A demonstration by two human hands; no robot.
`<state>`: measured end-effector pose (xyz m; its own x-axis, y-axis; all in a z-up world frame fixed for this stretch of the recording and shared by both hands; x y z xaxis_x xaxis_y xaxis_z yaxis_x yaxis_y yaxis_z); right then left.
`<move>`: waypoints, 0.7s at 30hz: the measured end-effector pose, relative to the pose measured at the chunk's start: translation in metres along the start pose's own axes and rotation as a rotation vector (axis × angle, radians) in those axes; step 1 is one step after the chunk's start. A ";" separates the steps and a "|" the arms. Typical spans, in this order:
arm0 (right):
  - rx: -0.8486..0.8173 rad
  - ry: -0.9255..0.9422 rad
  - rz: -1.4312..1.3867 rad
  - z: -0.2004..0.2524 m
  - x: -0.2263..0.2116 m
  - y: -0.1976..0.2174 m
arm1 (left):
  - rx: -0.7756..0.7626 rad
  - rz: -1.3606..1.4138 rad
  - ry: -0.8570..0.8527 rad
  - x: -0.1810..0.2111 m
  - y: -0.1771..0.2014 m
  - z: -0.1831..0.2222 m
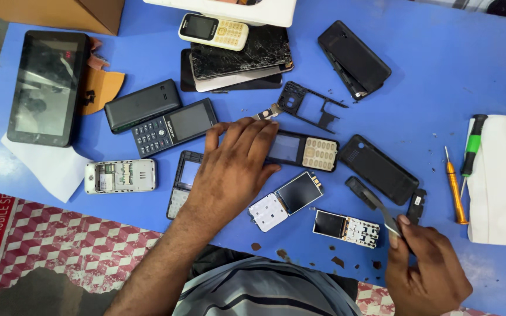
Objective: The person uses a prying tool to separate the front bezel and screen assembly from a black mobile phone. They repeatedly pry along the edges and corners of the device to release clips, then set the phone down and pick up another unit to repeat the process.
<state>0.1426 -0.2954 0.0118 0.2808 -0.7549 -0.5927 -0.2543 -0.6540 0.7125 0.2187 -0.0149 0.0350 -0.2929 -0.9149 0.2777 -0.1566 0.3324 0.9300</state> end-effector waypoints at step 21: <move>-0.018 0.087 -0.010 -0.001 -0.049 -0.009 | -0.115 1.376 0.431 0.024 -0.028 0.058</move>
<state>0.1318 -0.2525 0.0350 0.3625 -0.7410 -0.5653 -0.2348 -0.6596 0.7140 0.1615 -0.0326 0.0018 0.1586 0.1059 0.9816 0.0915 0.9884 -0.1214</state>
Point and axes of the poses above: each hand's wrist, its own z-axis away from the middle knuckle, its own y-axis out of the back of the hand, x = y × z, the point moved 10 cm from there along -z, towards the middle knuckle, and after that the axes turned 3 degrees about -z, right-handed, at the moved point
